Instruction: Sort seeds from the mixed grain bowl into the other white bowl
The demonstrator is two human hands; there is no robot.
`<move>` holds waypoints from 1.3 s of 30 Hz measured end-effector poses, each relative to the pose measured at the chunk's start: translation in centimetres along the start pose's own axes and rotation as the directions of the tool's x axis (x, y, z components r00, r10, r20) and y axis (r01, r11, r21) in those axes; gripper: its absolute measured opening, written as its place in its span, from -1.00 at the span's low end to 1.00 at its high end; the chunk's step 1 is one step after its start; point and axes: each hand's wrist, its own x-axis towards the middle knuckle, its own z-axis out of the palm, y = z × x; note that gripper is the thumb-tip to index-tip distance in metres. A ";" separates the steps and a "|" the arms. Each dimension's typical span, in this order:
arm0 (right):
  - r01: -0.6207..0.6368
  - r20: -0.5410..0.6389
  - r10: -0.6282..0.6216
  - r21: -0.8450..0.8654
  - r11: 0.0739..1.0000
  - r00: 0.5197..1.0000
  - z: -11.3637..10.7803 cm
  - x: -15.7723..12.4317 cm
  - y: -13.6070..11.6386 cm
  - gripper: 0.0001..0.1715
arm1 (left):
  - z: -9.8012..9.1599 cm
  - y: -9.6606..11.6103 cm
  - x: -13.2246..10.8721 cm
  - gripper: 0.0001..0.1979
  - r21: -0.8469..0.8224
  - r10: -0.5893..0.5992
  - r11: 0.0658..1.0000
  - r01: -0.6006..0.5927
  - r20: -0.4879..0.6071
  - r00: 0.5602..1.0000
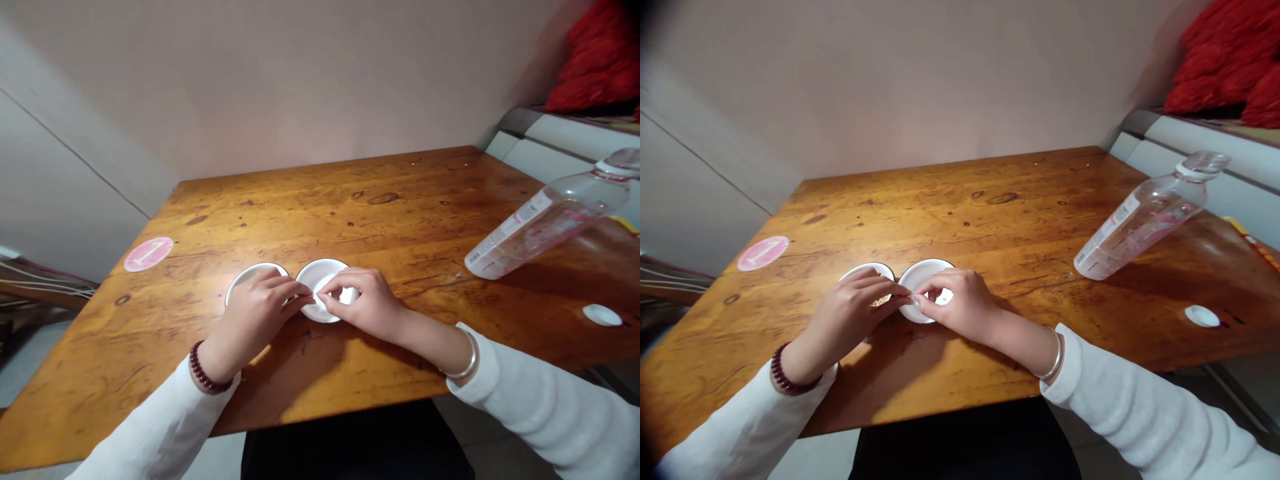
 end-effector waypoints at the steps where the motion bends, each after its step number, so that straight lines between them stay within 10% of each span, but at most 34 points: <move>1: -0.001 0.006 0.001 -0.004 1.000 1.000 0.0 0.0 0.0 -0.91 | 0.0 0.0 0.0 -0.77 -0.002 0.001 1.000 -0.001 0.002 1.000; 39: -0.074 0.028 0.074 -0.005 0.997 0.997 0.2 -0.1 0.4 -0.91 | -0.1 0.1 0.3 -0.83 -0.230 -0.077 0.970 0.071 -0.015 0.997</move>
